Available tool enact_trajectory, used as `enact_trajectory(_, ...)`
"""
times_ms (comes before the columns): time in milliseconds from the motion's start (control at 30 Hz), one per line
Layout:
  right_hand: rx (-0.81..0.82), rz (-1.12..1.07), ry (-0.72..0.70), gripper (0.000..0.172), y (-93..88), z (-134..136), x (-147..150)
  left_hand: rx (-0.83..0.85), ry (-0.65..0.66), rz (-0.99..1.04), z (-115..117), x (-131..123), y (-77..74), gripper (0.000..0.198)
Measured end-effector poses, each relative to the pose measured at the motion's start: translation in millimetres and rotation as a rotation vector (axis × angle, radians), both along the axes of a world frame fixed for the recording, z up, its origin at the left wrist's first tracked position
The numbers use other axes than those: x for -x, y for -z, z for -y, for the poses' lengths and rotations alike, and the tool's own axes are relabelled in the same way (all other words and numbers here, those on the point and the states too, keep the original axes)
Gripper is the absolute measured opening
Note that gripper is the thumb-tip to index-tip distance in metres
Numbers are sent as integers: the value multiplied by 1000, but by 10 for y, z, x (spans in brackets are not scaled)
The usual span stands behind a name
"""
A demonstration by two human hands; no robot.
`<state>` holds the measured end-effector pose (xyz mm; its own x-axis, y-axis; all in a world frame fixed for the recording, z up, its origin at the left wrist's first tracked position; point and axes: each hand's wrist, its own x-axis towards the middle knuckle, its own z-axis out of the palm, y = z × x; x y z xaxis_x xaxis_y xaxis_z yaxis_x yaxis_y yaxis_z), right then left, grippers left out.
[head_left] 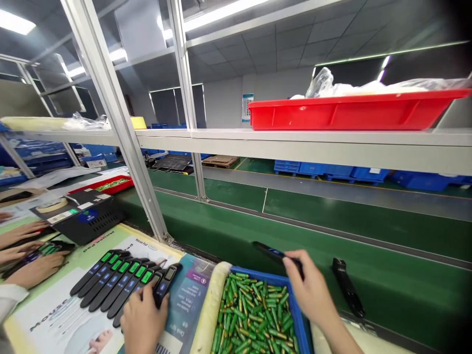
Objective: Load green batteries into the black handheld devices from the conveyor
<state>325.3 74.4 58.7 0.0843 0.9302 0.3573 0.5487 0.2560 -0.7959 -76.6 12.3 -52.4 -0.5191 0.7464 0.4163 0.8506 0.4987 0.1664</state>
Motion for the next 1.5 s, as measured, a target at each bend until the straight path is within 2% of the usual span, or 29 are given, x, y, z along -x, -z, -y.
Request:
enact_trajectory(33,12,-10,87,47,-3,-80,-209,-6,13,-13,-4,57,13,53)
enact_trajectory(100,151,-12,194,55,78,-251,-640,-48,64,-35,-22,138,39,52)
enact_trajectory(200,455,-7,359,68,365,-489,-1171,-111,168,-25,-59,191,98,50)
enact_trajectory(300,507,68,541,73,676,-676,-1427,-133,239,14,-97,213,184,51)
enact_trajectory(400,478,189,512,69,887,-811,-1440,-180,314,41,-130,211,242,50)
enact_trajectory(467,495,260,452,70,958,-857,-1372,-231,394,78,-143,174,233,48)
enact_trajectory(567,494,365,402,80,916,-808,-1172,-334,548,114,-141,33,116,39)
enact_trajectory(633,398,429,367,80,766,-662,-926,-423,665,110,-115,-118,-30,30)
enact_trajectory(700,255,419,192,75,549,-420,-559,-482,788,108,-64,-301,-204,25)
enact_trajectory(733,191,371,38,73,435,-272,-339,-491,854,114,-32,-396,-288,25)
enact_trajectory(767,140,298,-179,70,330,-117,-108,-483,922,126,2,-488,-364,27)
enact_trajectory(833,119,201,-564,72,173,178,329,-430,1052,168,61,-639,-465,31)
enact_trajectory(900,139,166,-773,66,112,394,642,-383,1138,206,86,-702,-480,31)
enact_trajectory(967,144,184,-785,53,142,499,773,-360,1105,229,68,-643,-408,28)
enact_trajectory(1000,122,190,-724,47,184,513,776,-354,1028,232,44,-567,-347,28)
enact_trajectory(1033,74,178,-618,44,238,508,751,-347,920,228,13,-464,-277,30)
enact_trajectory(1133,-209,19,-141,45,418,426,645,-314,548,170,-82,-81,-69,47)
enact_trajectory(1167,-290,-12,-52,44,462,392,634,-296,440,131,-100,41,-17,53)
enact_trajectory(1200,-322,2,-48,41,485,360,641,-265,344,85,-109,149,23,57)
enact_trajectory(1267,-237,136,-218,32,452,314,681,-166,198,-12,-96,309,63,61)
enact_trajectory(1300,-149,203,-298,30,392,300,690,-114,154,-56,-80,362,68,61)
enact_trajectory(1333,-61,229,-318,29,307,288,675,-72,132,-92,-62,402,68,60)
enact_trajectory(1367,4,205,-277,32,206,274,626,-47,127,-120,-46,432,67,58)
enact_trajectory(1433,44,74,-107,40,1,219,415,-49,148,-148,-32,480,77,56)
enact_trajectory(1500,9,-24,75,48,-123,99,87,-82,196,-144,-44,521,109,55)
